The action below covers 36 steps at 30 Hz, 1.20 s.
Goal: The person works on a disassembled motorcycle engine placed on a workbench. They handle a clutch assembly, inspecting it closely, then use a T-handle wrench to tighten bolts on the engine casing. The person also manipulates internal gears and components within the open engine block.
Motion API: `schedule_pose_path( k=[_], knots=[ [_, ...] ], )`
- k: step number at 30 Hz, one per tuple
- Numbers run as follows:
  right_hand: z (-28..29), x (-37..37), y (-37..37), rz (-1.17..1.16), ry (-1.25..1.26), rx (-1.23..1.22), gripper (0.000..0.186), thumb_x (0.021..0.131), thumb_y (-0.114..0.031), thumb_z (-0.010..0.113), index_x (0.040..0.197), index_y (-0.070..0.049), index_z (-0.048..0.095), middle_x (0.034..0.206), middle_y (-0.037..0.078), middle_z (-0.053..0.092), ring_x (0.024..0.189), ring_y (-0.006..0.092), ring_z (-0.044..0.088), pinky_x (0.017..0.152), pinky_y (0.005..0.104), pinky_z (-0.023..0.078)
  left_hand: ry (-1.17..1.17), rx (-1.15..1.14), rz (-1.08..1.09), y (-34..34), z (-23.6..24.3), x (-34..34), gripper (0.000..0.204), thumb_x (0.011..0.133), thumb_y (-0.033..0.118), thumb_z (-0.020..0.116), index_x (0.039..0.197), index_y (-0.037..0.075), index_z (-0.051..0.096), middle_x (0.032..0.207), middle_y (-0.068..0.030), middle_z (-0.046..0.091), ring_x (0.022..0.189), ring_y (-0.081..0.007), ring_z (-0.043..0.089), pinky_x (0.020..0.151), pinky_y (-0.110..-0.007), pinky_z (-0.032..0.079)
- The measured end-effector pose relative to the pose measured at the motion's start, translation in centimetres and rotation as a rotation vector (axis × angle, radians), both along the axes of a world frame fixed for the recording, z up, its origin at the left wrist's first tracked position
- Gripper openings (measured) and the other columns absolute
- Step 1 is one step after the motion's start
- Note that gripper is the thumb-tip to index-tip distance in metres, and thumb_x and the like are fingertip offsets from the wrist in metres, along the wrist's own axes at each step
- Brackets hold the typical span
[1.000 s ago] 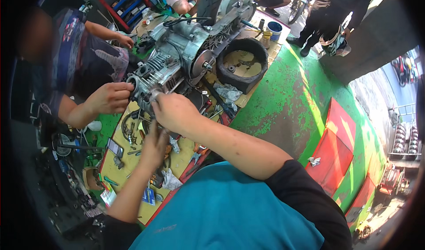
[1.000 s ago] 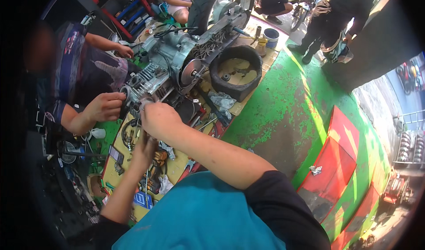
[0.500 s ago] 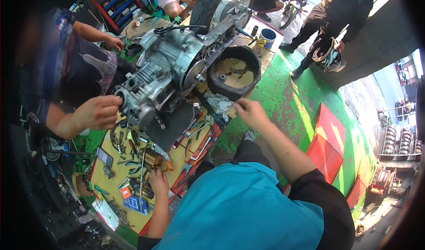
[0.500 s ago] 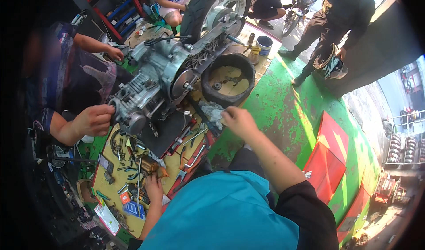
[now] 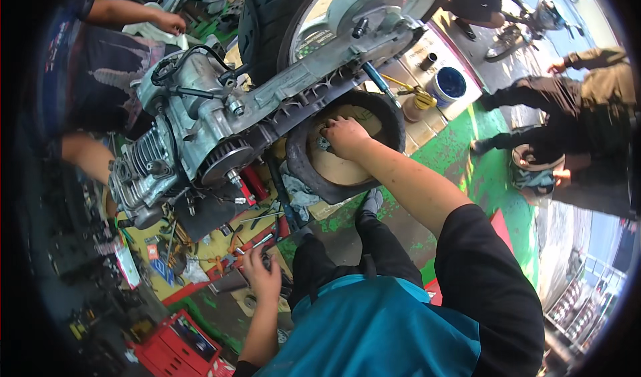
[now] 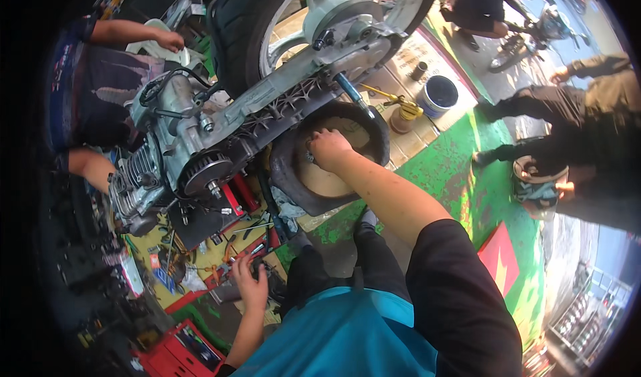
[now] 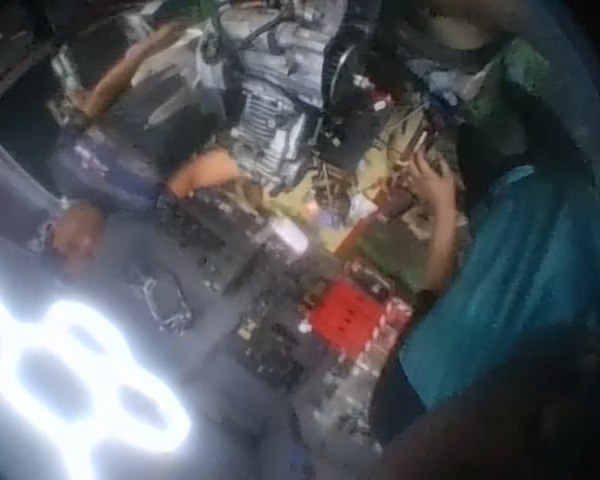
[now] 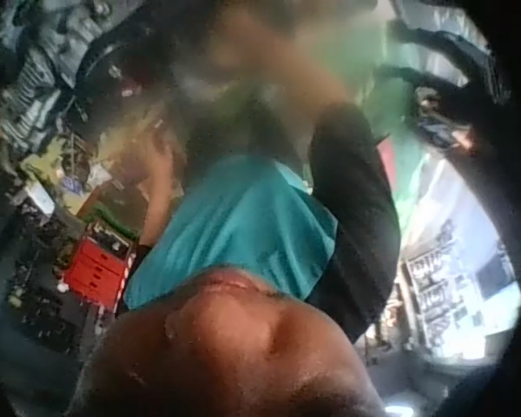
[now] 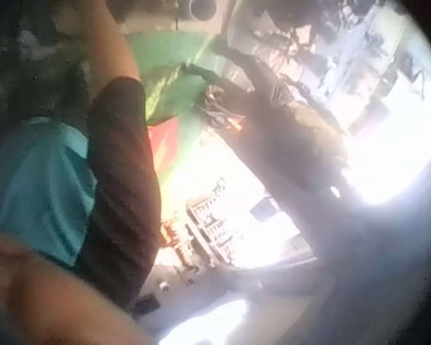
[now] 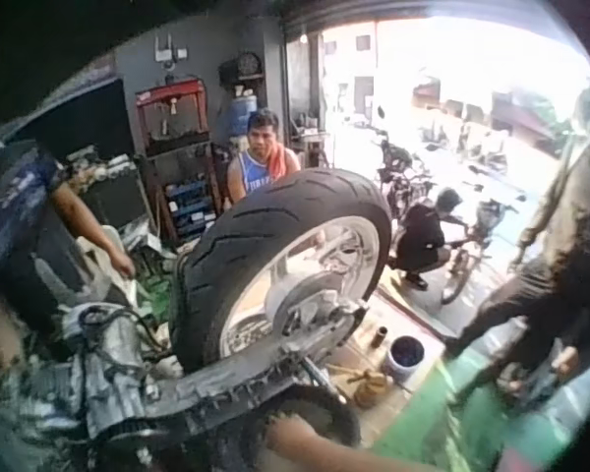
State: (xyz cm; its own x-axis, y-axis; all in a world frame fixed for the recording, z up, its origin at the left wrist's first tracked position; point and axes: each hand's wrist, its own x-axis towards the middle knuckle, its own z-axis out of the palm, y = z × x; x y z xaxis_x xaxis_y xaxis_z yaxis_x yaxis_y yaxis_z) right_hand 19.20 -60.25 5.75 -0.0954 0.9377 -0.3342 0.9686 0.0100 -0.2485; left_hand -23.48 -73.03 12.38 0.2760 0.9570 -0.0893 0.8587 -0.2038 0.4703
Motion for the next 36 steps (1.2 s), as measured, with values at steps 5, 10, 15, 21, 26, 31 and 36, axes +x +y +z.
schedule_pose_path(
  k=[5, 10, 15, 21, 26, 31, 36],
  knots=[
    [-0.5, 0.8, 1.2, 0.161, 0.016, -0.009, 0.045, 0.091, -0.028, 0.075, 0.132, -0.011, 0.07, 0.131, 0.013, 0.068, 0.128, 0.0305, 0.064, 0.103, 0.0457, 0.053, -0.228, 0.029, -0.069, 0.4, 1.5, 8.2, 0.046, 0.091, 0.01, 0.076, 0.134, 0.003, 0.061, 0.134, -0.0207, 0.056, 0.124, -0.0432, 0.057, 0.106, -0.051, 0.048],
    [0.2, 1.2, 1.7, 0.186, 0.063, -0.073, 0.056, 0.091, -0.029, 0.075, 0.142, -0.009, 0.06, 0.133, 0.02, 0.065, 0.127, 0.0363, 0.064, 0.107, 0.0479, 0.052, -0.398, 0.144, -0.227, 4.8, 0.2, 12.2, 0.045, 0.089, 0.009, 0.077, 0.131, 0.004, 0.061, 0.128, -0.0186, 0.061, 0.119, -0.0407, 0.061, 0.103, -0.049, 0.05],
    [0.6, 1.1, 2.0, 0.388, -0.052, -0.013, 0.066, 0.089, -0.041, 0.078, 0.142, -0.007, 0.06, 0.132, 0.021, 0.066, 0.128, 0.0385, 0.063, 0.11, 0.0492, 0.05, -0.536, 0.357, -0.558, 9.7, -1.3, 14.0, 0.048, 0.086, 0.01, 0.08, 0.131, 0.009, 0.063, 0.127, -0.0152, 0.061, 0.112, -0.0371, 0.065, 0.096, -0.047, 0.054],
    [2.1, 1.2, 1.6, 0.269, -0.047, 0.031, 0.064, 0.082, -0.036, 0.083, 0.134, -0.003, 0.063, 0.126, 0.022, 0.068, 0.122, 0.0386, 0.067, 0.107, 0.0471, 0.053, -0.498, 0.685, -1.032, 13.3, 0.5, 14.6, 0.051, 0.078, 0.008, 0.086, 0.126, 0.011, 0.07, 0.125, -0.0131, 0.062, 0.104, -0.033, 0.068, 0.086, -0.045, 0.057],
    [4.0, 2.0, -0.6, 0.242, 0.177, 0.195, 0.056, 0.077, -0.026, 0.085, 0.125, -0.002, 0.066, 0.118, 0.021, 0.07, 0.114, 0.035, 0.069, 0.102, 0.044, 0.055, -0.288, 1.013, -0.958, 14.3, 2.6, 14.1, 0.048, 0.076, 0.008, 0.088, 0.122, 0.008, 0.072, 0.12, -0.0145, 0.065, 0.102, -0.0337, 0.069, 0.085, -0.043, 0.059],
    [6.5, 2.4, -4.0, 0.099, 0.662, 0.203, 0.045, 0.082, -0.015, 0.081, 0.121, 0.002, 0.065, 0.111, 0.012, 0.072, 0.104, 0.0208, 0.069, 0.096, 0.0346, 0.055, -0.272, 1.017, -0.875, 12.7, 3.4, 15.2, 0.044, 0.081, 0.009, 0.087, 0.122, 0.005, 0.072, 0.127, -0.0159, 0.066, 0.108, -0.0352, 0.07, 0.089, -0.045, 0.059],
    [9.1, 1.5, -3.0, 0.204, 1.203, 0.14, 0.038, 0.092, -0.011, 0.075, 0.125, 0.002, 0.063, 0.11, 0.006, 0.07, 0.099, 0.0136, 0.068, 0.09, 0.0316, 0.057, -0.294, 1.09, -0.817, 12.7, 4.7, 18.1, 0.041, 0.086, 0.006, 0.083, 0.125, 0.004, 0.072, 0.12, -0.0143, 0.072, 0.107, -0.0343, 0.072, 0.091, -0.043, 0.06]
  ],
)
